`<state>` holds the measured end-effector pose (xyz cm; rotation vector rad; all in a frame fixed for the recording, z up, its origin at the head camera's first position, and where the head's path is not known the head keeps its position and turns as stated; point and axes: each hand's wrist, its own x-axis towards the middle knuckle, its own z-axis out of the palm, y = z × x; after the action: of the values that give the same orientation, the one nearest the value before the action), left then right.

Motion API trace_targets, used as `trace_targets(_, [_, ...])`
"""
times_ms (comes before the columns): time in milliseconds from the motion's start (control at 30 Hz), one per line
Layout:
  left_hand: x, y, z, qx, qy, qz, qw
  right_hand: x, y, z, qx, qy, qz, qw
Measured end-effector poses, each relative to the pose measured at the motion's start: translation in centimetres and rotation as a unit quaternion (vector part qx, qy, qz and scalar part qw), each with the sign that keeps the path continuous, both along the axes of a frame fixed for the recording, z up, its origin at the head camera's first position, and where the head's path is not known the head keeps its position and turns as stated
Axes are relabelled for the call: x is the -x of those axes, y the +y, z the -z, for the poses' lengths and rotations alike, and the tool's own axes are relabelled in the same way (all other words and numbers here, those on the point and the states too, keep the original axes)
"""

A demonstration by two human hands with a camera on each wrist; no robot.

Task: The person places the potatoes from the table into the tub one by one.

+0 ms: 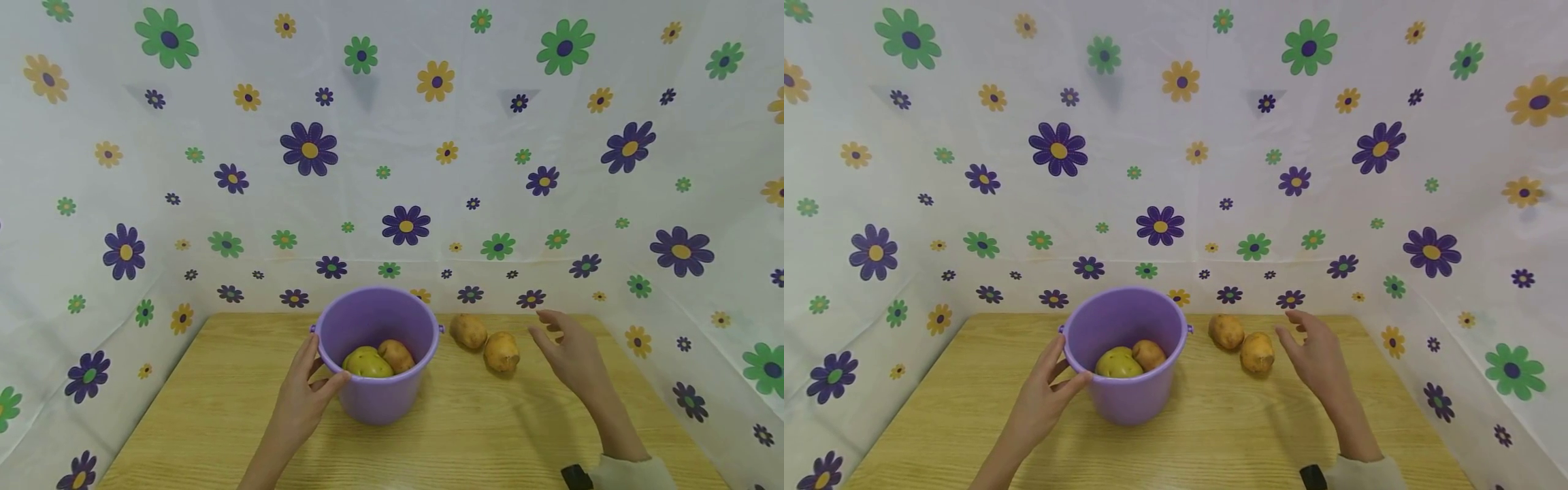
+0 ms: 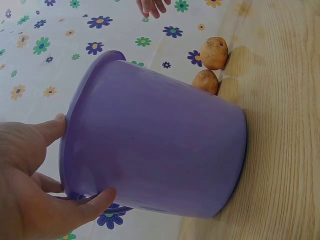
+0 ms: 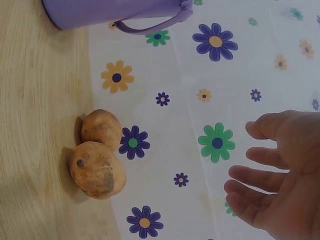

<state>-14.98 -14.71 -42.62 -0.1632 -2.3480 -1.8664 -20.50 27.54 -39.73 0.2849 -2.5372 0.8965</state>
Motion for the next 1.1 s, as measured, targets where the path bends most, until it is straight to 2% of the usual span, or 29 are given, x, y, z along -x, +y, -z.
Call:
trace_targets(300, [0.1, 0.0, 0.0, 0.001, 0.004, 0.002, 1.0000, 0.2, 0.3, 0.7, 0.001, -0.001, 0.001, 1.000])
trace_targets(533, [0.0, -0.1, 0.2, 0.000, 0.009, 0.004, 1.0000, 0.7, 0.5, 2.1, 0.004, -0.009, 0.002, 1.000])
trace_targets(833, [0.1, -0.1, 0.2, -0.007, 0.007, 0.005, 0.9999, 0.8, 0.6, 3.8, 0.007, -0.049, 0.014, 0.999])
trace_targets(1100, [0.0, -0.1, 0.1, -0.003, 0.009, 0.004, 1.0000, 1.3, 0.5, 6.2, 0.004, -0.085, 0.029, 0.996])
